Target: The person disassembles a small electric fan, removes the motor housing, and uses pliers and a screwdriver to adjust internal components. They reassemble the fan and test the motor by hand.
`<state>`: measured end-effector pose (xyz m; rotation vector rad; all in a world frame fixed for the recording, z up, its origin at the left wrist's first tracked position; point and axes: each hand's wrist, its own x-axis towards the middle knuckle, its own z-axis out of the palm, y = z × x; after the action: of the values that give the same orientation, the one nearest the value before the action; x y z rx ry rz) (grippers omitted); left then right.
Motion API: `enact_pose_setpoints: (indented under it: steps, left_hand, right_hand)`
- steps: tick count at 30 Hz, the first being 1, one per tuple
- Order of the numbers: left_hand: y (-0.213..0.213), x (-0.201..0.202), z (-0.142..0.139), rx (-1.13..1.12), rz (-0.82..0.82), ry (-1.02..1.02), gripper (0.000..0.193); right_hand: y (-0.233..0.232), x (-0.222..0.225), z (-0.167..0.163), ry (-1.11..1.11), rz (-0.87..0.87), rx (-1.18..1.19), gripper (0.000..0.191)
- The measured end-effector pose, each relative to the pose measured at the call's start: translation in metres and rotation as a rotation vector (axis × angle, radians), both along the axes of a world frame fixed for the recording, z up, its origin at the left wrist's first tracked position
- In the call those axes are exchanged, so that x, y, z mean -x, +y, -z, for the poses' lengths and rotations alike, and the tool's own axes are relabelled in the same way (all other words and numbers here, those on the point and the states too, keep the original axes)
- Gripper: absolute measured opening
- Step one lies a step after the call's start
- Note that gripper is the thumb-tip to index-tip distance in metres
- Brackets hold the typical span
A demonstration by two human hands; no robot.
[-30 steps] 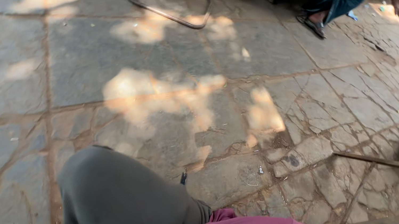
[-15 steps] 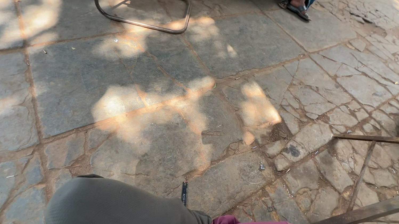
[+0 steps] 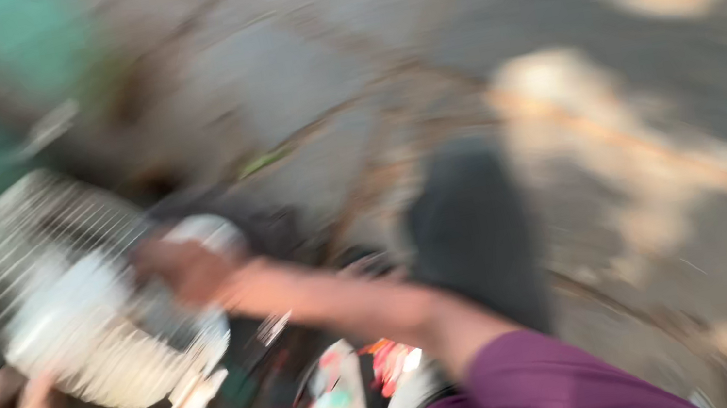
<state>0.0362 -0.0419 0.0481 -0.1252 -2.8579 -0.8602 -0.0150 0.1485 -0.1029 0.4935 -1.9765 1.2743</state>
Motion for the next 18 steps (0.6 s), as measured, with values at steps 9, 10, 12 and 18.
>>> enact_pose_setpoints:
  steps: [9, 10, 12, 18]
  left_hand:
    - [-0.083, 0.012, 0.100, -0.641, -0.003, -0.179, 0.015]
    - [-0.084, 0.012, 0.099, -0.634, -0.006, -0.178, 0.015]
    - [-0.078, 0.012, 0.088, -0.618, -0.011, -0.168, 0.014]
    - [-0.071, 0.006, 0.077, -0.521, 0.080, -0.070, 0.012]
  right_hand:
    - [-0.015, 0.021, -0.005, -0.891, -0.092, 0.171, 0.057]
    - [-0.015, 0.020, -0.006, -0.844, -0.084, 0.132, 0.056]
    - [-0.011, 0.017, -0.007, -0.742, -0.072, 0.052, 0.055]
    - [-0.016, 0.021, 0.013, -0.543, -0.137, 0.127, 0.050]
